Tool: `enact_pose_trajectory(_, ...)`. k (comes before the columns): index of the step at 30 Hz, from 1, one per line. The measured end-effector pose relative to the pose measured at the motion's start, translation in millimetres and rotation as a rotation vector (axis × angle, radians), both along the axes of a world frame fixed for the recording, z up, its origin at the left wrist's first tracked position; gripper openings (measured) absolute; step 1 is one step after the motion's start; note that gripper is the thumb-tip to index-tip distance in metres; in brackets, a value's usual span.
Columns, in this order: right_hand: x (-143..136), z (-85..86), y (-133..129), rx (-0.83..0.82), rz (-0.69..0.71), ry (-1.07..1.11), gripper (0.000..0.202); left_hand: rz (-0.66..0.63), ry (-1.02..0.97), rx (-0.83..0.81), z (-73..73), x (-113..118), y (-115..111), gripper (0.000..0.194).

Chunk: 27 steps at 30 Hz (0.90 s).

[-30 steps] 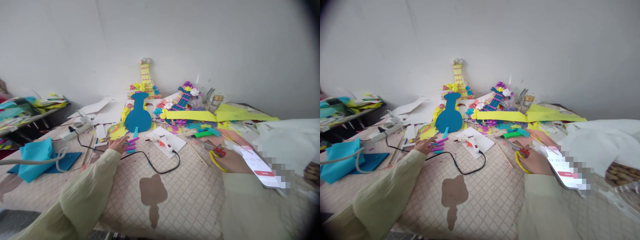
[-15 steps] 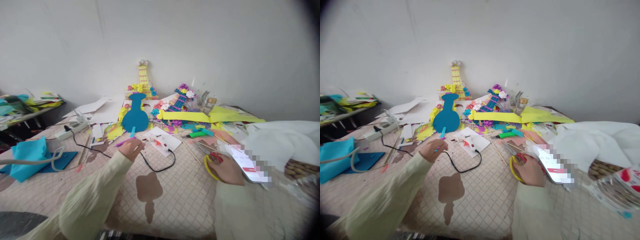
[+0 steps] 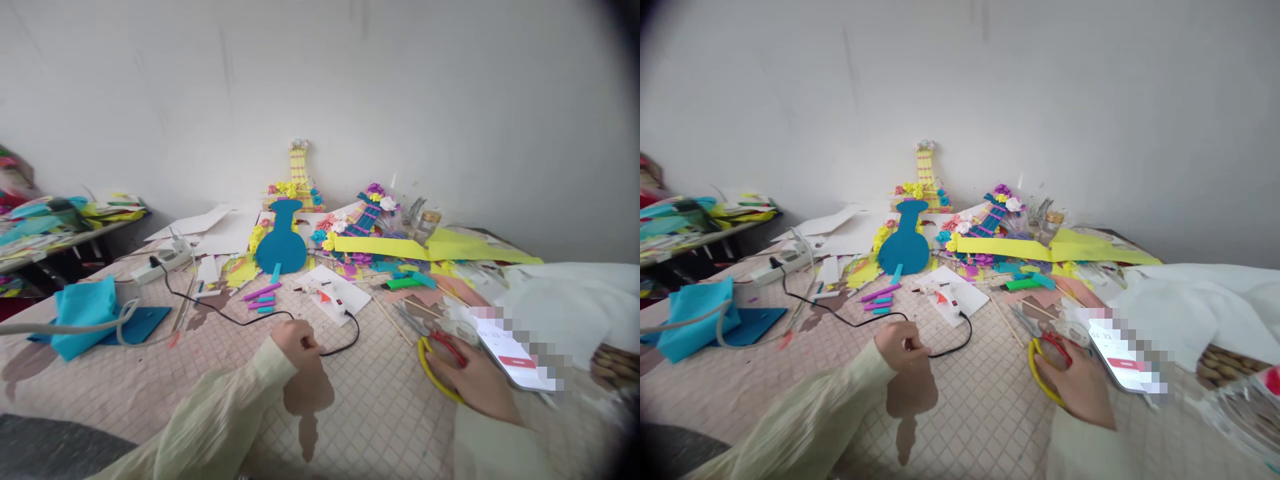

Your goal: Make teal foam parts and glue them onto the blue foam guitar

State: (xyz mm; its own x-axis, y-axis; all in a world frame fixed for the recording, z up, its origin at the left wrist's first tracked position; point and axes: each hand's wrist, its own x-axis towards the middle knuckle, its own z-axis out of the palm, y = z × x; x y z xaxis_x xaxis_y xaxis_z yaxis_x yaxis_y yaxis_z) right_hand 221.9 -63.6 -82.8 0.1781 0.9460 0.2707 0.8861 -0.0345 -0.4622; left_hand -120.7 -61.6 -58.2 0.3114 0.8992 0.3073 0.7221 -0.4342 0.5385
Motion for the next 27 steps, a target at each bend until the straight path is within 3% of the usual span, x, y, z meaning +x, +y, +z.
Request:
enact_pose_trajectory(4, -22, 27.4, -5, 0.052, -0.045, 0.027, 0.036, 0.004, -0.012, 0.045, -8.2, -35, -17, 0.045)
enact_pose_trajectory(8, -87, 49.1, 21, 0.008, 0.225, 0.107, 0.037, 0.023, -0.024, 0.067, -3.7, -63, -17, 0.037)
enact_pose_trajectory(10, -124, 50.4, 42, -0.055, 0.355, 0.055, 0.037, 0.039, -0.057, 0.108, 5.8, -72, -10, 0.02)
enact_pose_trajectory(14, -172, 36.4, 79, -0.119, 0.397, 0.026, 0.019, 0.176, 0.039, 0.048, 27.9, -88, 12, 0.023)
enact_pose_trajectory(20, -175, 18.9, 89, -0.11, 0.367, 0.167, 0.017, 0.318, 0.198, -0.094, 41.0, -112, 76, 0.021)
enact_pose_trajectory(24, -162, 19.2, 76, -0.05, 0.347, 0.369, 0.02, 0.412, 0.276, -0.212, 39.5, -114, 124, 0.028)
enact_pose_trajectory(27, -156, 20.2, 68, -0.014, 0.335, 0.582, 0.021, 0.452, 0.301, -0.281, 32.3, -110, 148, 0.032)
